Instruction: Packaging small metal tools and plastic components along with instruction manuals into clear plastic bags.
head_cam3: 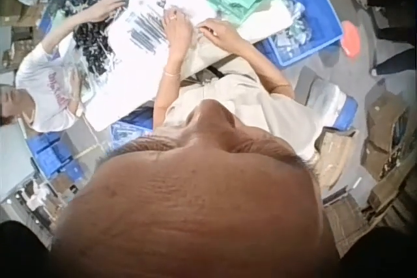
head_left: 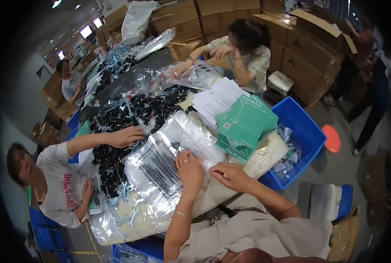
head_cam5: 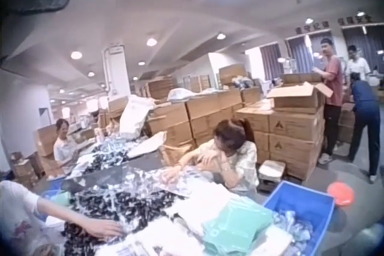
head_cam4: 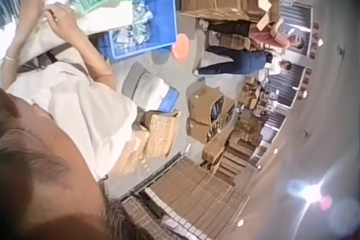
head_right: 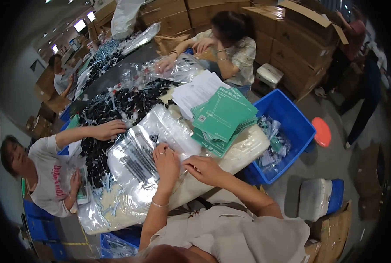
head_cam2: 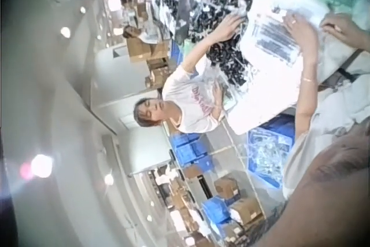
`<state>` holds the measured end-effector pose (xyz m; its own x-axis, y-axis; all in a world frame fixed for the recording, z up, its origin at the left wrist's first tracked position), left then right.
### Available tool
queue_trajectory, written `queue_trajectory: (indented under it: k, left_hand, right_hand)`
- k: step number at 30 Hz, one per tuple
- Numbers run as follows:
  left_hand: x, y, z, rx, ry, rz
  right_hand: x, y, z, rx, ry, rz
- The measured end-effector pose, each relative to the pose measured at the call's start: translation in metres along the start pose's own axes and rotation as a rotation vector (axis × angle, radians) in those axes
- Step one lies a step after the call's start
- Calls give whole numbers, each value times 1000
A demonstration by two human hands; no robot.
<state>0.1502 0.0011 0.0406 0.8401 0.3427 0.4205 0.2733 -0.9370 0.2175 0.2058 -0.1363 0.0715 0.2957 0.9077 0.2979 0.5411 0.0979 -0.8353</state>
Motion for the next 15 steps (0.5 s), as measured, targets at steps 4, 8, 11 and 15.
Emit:
queue_trajectory:
  k: [4, 8, 11, 15]
  left_hand:
    - [5, 8, -4, -112, -5, 27]
    - [3, 14, -19, -145, 90, 33]
    - [-1, 10, -13, -123, 83, 43]
    - [-6, -1, -2, -58, -4, 8]
  right_hand:
    - [31, 1, -12, -48, 114, -15]
    - [46, -7, -4, -331, 170, -83]
    - [44, 0, 4, -352, 144, -92]
    - [46, 7, 7, -365, 157, -75]
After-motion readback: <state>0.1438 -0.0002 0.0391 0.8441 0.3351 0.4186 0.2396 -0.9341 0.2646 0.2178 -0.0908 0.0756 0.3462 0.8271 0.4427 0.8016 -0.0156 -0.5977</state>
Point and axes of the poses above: each hand's wrist, its own x-axis towards the middle knuckle, its own z-axis out of the palm, y = z × x, the point moved 6 cm from there along x, towards the middle knuckle, and after that the axes turned 10 degrees about -y, right-handed, at the moved point
